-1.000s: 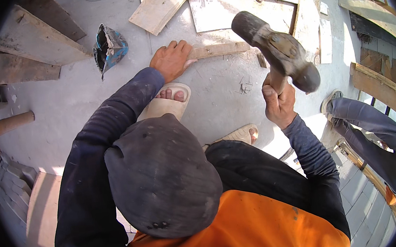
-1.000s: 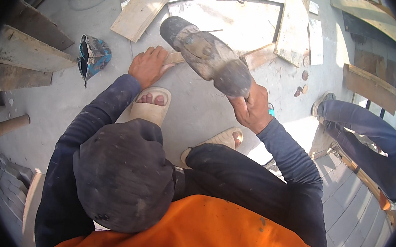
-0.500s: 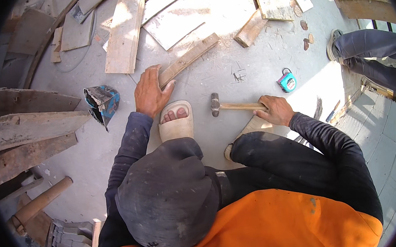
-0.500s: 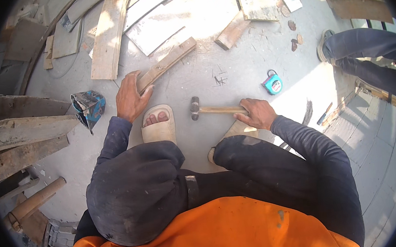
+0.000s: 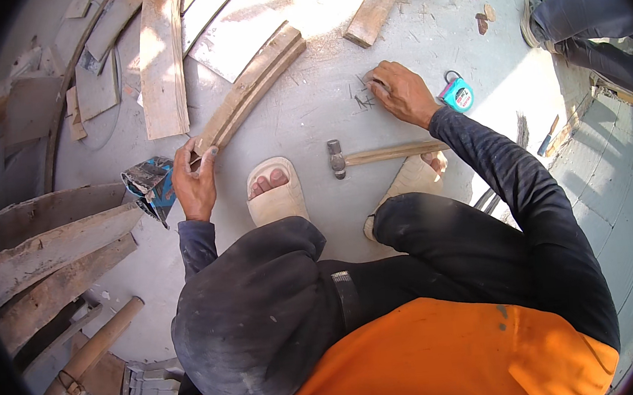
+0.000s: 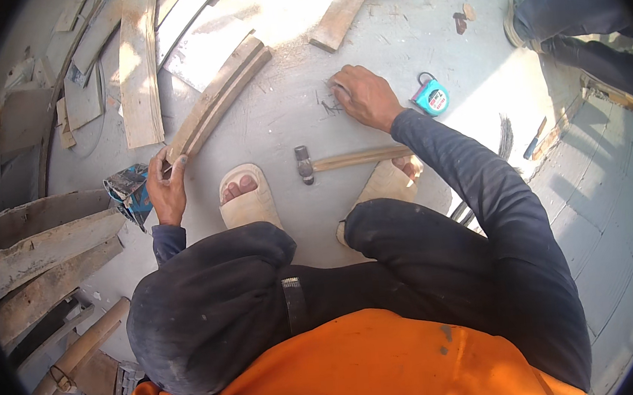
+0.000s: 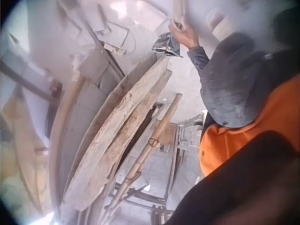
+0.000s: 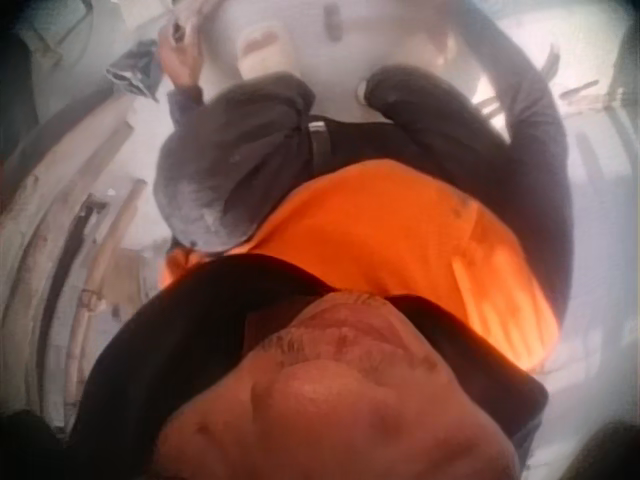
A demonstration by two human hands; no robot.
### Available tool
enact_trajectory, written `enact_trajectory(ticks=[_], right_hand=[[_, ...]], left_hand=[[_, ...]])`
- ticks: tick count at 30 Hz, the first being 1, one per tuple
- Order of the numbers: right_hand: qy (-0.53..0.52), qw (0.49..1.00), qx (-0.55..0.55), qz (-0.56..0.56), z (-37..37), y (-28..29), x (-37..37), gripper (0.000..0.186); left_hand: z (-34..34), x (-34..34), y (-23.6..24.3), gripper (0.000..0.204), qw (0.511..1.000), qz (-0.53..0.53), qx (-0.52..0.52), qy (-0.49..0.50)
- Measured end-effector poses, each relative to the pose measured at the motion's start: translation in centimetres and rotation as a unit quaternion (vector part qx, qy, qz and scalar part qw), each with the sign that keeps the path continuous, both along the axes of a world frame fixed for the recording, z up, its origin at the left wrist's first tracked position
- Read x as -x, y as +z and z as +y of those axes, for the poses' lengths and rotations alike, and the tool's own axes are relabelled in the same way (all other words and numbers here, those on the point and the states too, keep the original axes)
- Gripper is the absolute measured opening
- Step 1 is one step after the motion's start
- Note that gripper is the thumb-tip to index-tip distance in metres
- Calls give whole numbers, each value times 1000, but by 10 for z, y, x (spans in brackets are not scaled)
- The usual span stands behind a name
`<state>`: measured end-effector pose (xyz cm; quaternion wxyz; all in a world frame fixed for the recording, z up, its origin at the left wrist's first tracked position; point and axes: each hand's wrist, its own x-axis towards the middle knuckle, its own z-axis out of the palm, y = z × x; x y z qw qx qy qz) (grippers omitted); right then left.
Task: The person saws a piece of wood with a hand saw and then hammers nails into it to join it with another piece of wood.
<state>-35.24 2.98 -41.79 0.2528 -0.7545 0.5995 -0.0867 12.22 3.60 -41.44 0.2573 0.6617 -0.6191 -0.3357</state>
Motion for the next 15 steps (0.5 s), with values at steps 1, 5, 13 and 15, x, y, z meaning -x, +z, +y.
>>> enact_trajectory(ticks=[1, 5, 13, 15], right_hand=[[4, 1000, 7, -8, -8, -3, -3, 19], [-25, 998, 50, -16, -27, -9, -6, 19], [-41, 995, -60, 69, -10, -12, 6, 22], [-48, 997, -15, 51, 0, -14, 6, 24]], left_hand=[[-5, -4, 4, 42, 1000, 10, -7, 0], [-15, -14, 22, 44, 997, 57, -37, 25], [1, 30, 1, 41, 998, 46, -20, 24], [3, 44, -6, 39, 999, 37, 14, 7]])
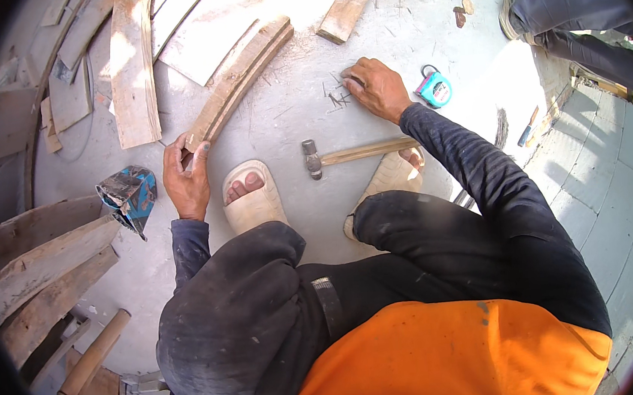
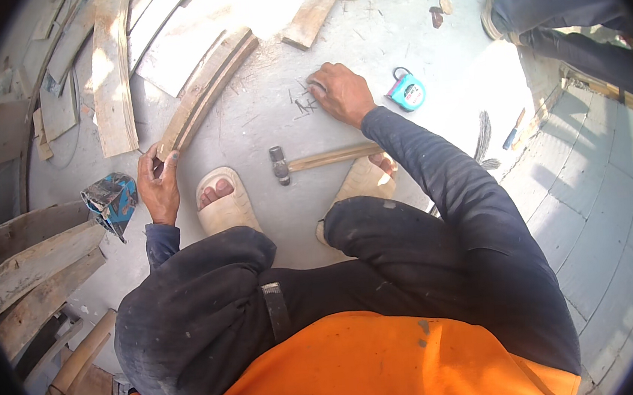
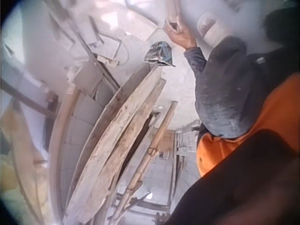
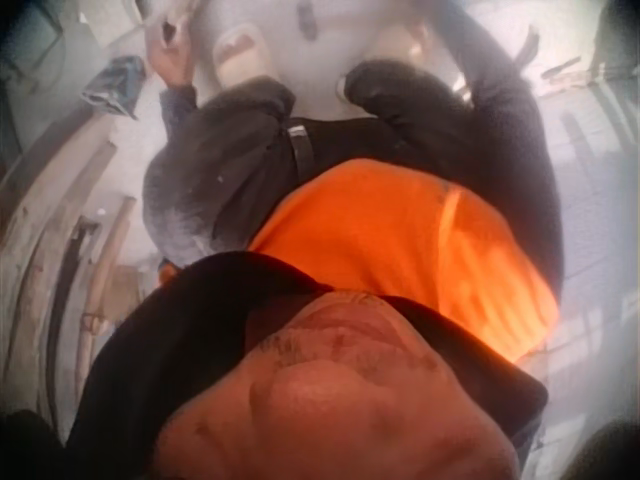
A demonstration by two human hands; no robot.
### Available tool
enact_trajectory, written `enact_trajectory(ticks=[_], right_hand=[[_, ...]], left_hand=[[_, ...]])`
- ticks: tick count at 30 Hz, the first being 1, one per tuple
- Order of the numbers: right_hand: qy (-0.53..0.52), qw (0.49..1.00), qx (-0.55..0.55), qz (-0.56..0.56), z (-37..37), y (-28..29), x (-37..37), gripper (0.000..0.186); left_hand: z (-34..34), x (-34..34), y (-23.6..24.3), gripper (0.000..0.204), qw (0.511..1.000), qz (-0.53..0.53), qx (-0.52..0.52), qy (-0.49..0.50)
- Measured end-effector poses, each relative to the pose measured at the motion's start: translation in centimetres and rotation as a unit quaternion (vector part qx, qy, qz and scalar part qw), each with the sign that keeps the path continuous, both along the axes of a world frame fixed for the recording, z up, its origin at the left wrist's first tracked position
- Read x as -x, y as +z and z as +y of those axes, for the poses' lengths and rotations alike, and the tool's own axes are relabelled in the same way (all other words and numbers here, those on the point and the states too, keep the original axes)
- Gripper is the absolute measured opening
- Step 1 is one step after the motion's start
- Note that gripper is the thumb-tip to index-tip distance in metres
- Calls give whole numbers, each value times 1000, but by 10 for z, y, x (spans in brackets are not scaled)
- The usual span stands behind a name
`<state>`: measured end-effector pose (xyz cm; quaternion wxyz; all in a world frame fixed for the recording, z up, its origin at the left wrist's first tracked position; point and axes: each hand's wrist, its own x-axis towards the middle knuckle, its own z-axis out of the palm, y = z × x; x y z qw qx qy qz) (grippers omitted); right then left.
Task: The person saws a piece of wood with a hand saw and then hammers nails into it to join it with another piece of wood.
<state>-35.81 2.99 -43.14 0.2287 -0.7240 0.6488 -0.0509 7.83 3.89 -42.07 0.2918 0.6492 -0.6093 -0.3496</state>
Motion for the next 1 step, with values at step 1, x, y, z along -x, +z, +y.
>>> enact_trajectory(ticks=[1], right_hand=[[16, 999, 32, -23, 5, -1, -1, 24]], left_hand=[[1, -1, 0, 39, 1000, 0, -1, 1]])
